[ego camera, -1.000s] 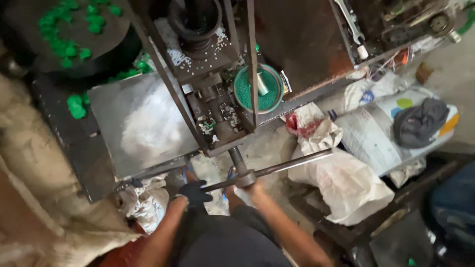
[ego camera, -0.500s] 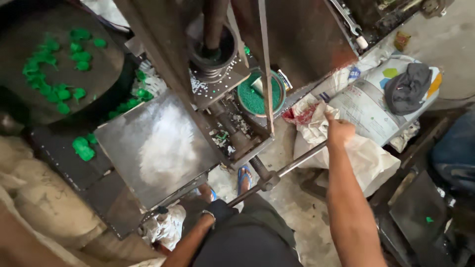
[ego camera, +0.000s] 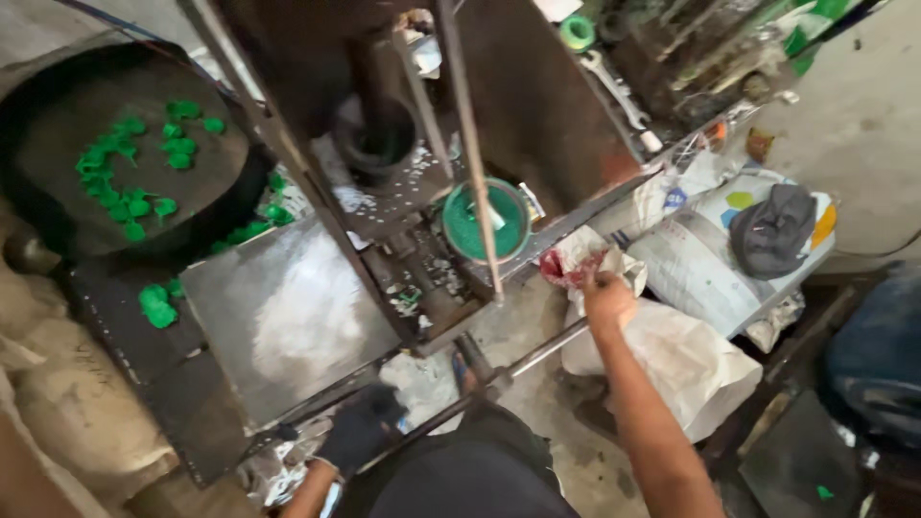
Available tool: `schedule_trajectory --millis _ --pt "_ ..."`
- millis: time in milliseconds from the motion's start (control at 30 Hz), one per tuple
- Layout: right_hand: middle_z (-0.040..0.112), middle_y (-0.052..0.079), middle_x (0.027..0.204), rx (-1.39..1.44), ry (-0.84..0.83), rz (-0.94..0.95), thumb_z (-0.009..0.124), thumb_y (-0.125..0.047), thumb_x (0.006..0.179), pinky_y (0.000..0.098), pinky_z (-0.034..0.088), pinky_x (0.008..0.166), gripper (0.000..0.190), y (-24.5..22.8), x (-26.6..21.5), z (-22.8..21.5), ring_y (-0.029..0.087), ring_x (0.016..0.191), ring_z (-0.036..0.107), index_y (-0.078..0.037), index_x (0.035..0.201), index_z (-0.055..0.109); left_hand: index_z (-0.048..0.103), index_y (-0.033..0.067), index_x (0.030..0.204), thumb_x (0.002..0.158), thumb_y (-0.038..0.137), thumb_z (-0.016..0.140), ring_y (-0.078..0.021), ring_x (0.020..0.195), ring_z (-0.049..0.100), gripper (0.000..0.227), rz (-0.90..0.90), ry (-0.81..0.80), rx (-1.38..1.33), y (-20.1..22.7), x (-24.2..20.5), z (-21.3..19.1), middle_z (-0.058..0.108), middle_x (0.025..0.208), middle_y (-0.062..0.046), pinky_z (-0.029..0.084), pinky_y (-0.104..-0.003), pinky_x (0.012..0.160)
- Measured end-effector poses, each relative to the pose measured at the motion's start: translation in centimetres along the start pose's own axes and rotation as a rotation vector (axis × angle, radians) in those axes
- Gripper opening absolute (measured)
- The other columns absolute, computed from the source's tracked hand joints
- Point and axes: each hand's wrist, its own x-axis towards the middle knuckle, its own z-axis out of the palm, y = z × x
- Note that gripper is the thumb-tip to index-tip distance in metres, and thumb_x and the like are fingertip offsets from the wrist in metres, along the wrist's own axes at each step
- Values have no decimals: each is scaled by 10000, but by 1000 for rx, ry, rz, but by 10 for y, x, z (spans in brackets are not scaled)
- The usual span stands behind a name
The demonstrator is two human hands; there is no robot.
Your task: The person operates a manual press machine to produce small green plastic items. They repeatedly place a metal mold under the press, pull a lever to activate the press, then remove the mold and eject the finished green pieces onto a tray.
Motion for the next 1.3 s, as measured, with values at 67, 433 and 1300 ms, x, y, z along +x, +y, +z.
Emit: schedule_trajectory --millis 67,433,1300 --pt "768 132 894 -50 -30 -98 684 -574 952 462 556 766 451 1 -2 -12 338 843 740 -141 925 806 646 47 1228 813 221 776 -231 1005 741 468 28 278 -254 28 15 -13 768 1099 -125 565 -361 888" --pt "351 424 1557 627 766 -402 511 -236 1215 484 240 1213 558 -76 213 -210 499 1437 372 210 1507 346 744 -1 948 1027 198 586 -101 527 450 267 -20 841 -935 143 117 2 540 607 31 314 -309 480" --pt "701 154 897 203 890 -897 750 -207 919 429 525 664 195 -205 356 -271 326 743 664 -51 831 673 755 -14 889 987 280 633 -77 561 557 333 -30 903 -959 153 114 2 662 669 -5 419 -286 504"
